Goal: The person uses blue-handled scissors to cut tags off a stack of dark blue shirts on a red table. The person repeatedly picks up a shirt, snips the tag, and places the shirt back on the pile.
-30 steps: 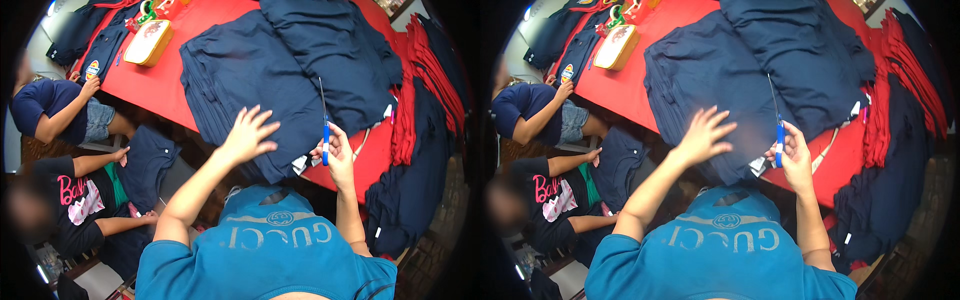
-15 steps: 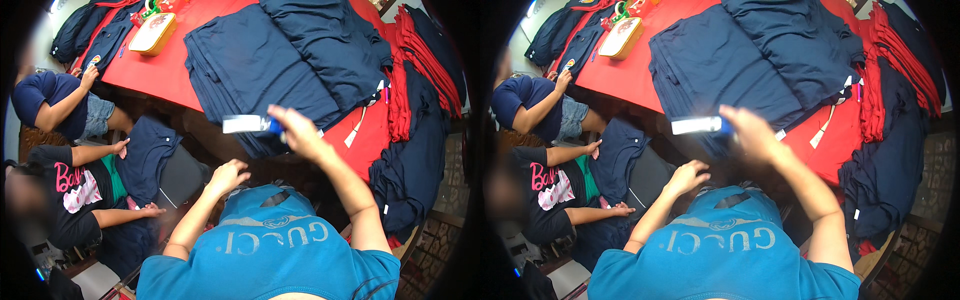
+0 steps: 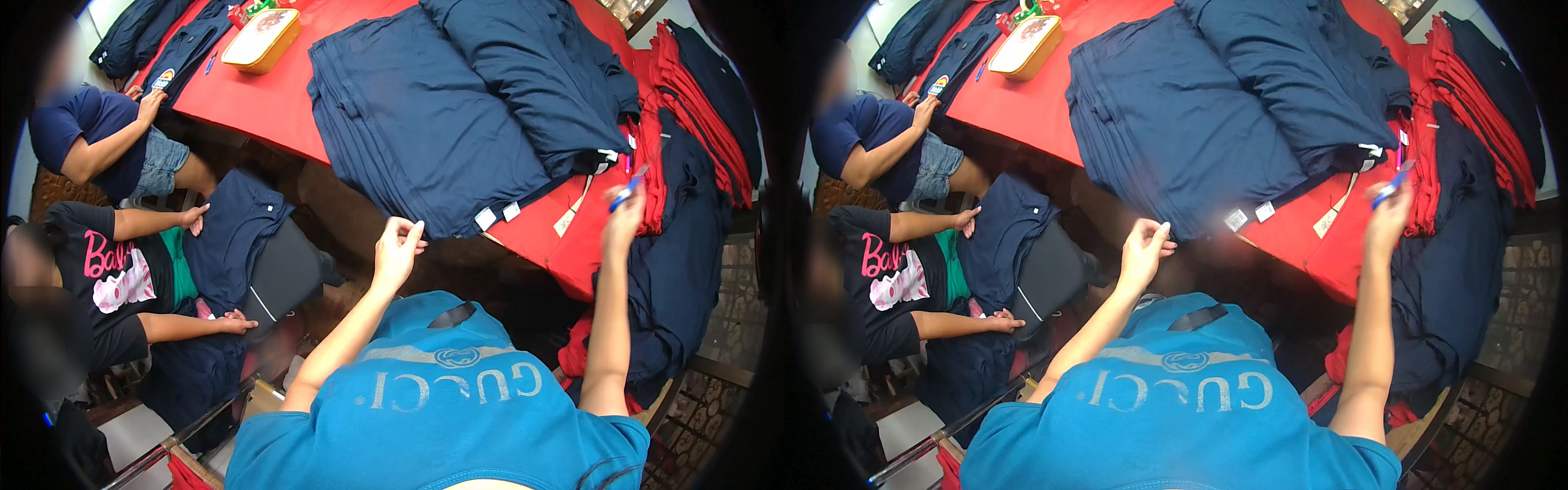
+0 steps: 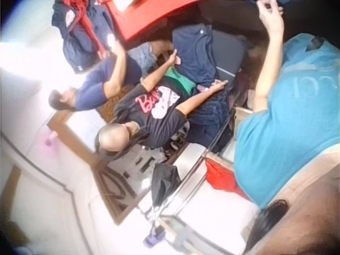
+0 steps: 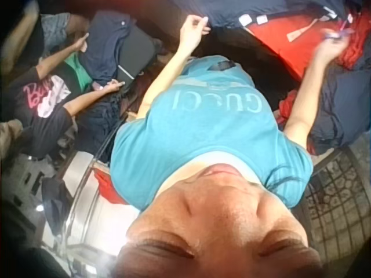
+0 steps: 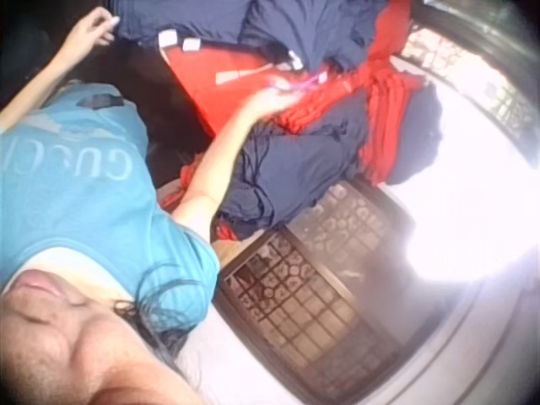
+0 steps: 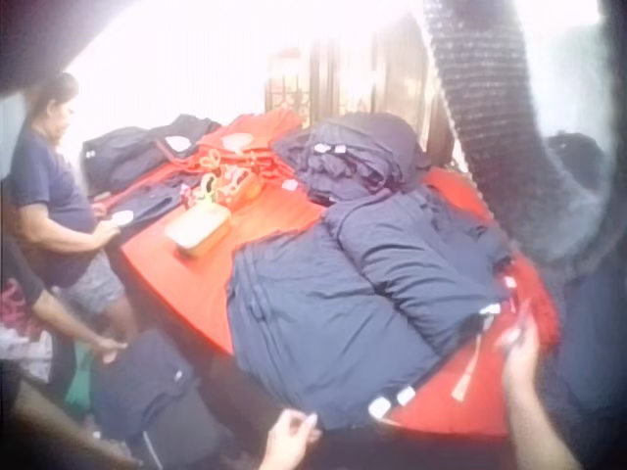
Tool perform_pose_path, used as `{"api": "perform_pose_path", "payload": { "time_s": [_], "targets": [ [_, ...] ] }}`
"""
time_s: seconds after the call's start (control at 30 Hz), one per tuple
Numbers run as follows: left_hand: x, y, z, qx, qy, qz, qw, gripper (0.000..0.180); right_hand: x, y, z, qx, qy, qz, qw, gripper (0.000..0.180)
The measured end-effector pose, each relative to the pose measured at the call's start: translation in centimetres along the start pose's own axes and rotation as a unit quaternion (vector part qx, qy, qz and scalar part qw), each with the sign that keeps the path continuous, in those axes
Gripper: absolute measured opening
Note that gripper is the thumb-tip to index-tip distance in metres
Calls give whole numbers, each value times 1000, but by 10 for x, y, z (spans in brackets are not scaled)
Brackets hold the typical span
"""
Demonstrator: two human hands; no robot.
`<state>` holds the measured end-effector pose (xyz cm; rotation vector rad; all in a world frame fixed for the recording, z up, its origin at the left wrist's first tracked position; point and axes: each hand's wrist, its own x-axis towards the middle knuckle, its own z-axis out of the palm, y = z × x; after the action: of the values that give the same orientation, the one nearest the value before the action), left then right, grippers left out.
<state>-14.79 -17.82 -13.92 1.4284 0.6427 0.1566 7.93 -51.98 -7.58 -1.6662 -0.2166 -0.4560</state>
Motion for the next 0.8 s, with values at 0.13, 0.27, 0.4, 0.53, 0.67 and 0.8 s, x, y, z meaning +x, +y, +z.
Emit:
{"api": "perform_pose_path", "payload": {
  "time_s": [0.13,0.27,0.4,0.53,0.67,0.8],
  "targets": [
    [1,2,14,188,-17,17,982,34,-146,-26,39,35,-230,209,950,62],
    [-10,35,10,430,8,242,870,30,-207,-64,62,58,-322,349,878,65],
    [8,80,11,244,66,364,896,28,-203,-73,63,9,-354,243,903,65],
    [41,77,11,-74,-46,124,989,20,-180,-97,73,-60,-390,107,913,63],
    [36,85,22,-186,-79,45,978,9,-177,-98,81,-112,-375,-15,920,63],
    [23,98,22,-231,-111,-6,967,10,-179,-99,84,-125,-360,-1,925,63]
  ]
}}
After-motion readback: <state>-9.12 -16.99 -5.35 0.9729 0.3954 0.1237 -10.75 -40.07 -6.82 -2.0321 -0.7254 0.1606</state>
